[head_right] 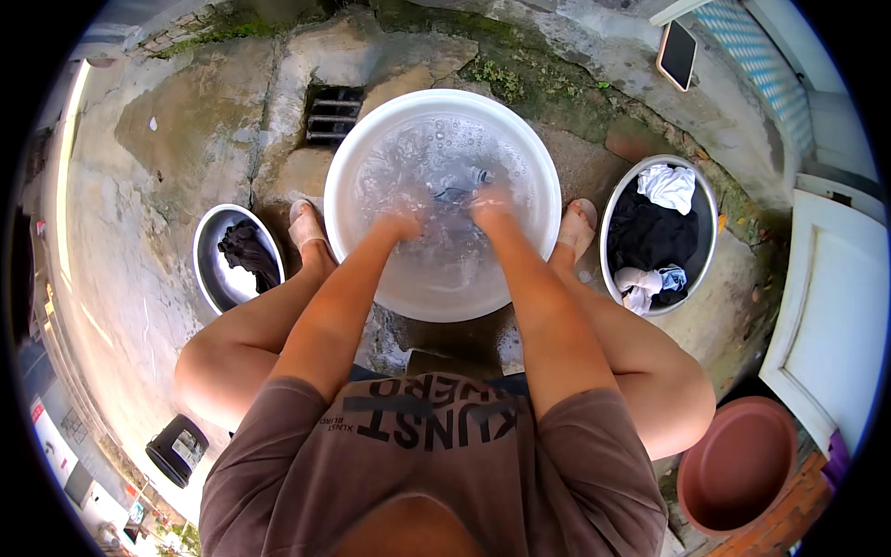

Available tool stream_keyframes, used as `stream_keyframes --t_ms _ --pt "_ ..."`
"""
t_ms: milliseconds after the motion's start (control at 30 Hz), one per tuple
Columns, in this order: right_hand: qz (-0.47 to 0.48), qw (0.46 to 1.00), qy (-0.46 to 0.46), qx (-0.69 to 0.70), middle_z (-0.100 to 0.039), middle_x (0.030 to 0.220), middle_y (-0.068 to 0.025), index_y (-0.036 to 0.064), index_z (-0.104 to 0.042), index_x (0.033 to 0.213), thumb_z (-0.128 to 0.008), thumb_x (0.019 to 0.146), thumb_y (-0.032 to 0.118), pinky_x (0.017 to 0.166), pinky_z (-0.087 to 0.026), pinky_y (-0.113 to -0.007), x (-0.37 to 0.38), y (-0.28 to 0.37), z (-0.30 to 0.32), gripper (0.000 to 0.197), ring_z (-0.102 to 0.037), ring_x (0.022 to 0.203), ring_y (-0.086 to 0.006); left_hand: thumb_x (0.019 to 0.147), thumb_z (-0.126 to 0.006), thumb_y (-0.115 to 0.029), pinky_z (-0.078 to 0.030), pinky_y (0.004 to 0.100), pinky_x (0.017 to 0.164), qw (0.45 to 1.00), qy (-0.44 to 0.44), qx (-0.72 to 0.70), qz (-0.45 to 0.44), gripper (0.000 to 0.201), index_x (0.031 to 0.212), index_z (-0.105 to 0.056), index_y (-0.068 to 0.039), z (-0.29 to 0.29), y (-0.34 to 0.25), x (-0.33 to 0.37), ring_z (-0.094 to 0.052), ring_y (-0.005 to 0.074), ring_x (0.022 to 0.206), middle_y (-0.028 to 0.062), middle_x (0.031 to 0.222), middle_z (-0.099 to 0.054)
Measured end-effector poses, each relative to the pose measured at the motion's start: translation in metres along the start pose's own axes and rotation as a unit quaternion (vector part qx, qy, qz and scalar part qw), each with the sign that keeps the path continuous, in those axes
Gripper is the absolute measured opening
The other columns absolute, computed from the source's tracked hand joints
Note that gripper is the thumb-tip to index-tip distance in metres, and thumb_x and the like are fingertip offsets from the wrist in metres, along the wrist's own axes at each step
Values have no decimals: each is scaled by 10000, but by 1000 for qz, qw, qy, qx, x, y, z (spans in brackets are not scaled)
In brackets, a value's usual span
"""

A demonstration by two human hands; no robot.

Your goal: The person washes clothing by hand in a basin of water, scrubbing and wringing a blue garment and a white garment one at a time.

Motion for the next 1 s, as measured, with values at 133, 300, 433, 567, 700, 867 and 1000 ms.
stream_keyframes --t_ms 133,300,433,567,700,867,1000 --pt "9 874 -319 368 -579 962 -151 89 -630 928 -613 689 105 823 -454 -377 -41 -8 51 241 -562 933 -325 839 -533 -490 -408 393 899 979 -167 -113 29 562 1224 -518 -80 60 -27 -27 -518 267 1052 121 1137 -578" --pt "174 837 -179 487 -557 870 -114 110 -612 878 -562 680 70 704 -462 -353 -88 76 109 208 -564 797 -308 890 -431 -548 -463 355 775 544 -57 -822 158 583 1147 -551 -39 41 -27 -59 -575 222 894 95 1020 -602" --pt "295 833 -138 447 -517 783 -83 113 -564 763 -593 687 81 610 -458 -365 -160 131 138 87 -550 672 -309 895 -484 -451 -440 370 908 352 42 -935 32 518 1198 -504 -32 64 -15 -75 -563 259 1000 120 1113 -567" --pt "345 840 -221 355 -526 742 -70 121 -569 735 -629 737 194 557 -467 -372 -186 146 141 94 -566 616 -313 862 -483 -136 -520 419 770 610 -121 -772 129 423 1270 -416 -49 49 5 -90 -601 312 922 173 1087 -569" --pt "151 870 -288 371 -577 746 -125 98 -576 818 -565 844 266 602 -461 -418 -112 69 103 170 -577 664 -348 921 -336 -45 -481 469 853 384 -113 -912 87 354 1271 -361 -83 49 -52 -108 -553 282 1036 132 1173 -525" --pt "120 911 -209 335 -617 794 -140 103 -510 971 -526 899 293 647 -450 -434 -98 47 120 204 -596 748 -357 864 -390 -35 -510 474 754 424 -81 -893 127 502 1340 -300 -166 64 -52 -127 -609 229 929 90 1102 -569" --pt "195 853 -323 362 -629 763 -123 153 -460 1044 -530 876 329 635 -464 -442 -115 84 182 254 -611 716 -331 869 -430 -197 -483 290 541 676 -65 -721 133 469 1329 -341 -176 75 -18 -143 -586 134 668 54 935 -596"
Point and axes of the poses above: each hand's wrist, its own x-axis towards the middle knuckle, its own z-axis out of the back of the hand, y = z × x, the point moved 6 cm from there along x, towards the middle knuckle
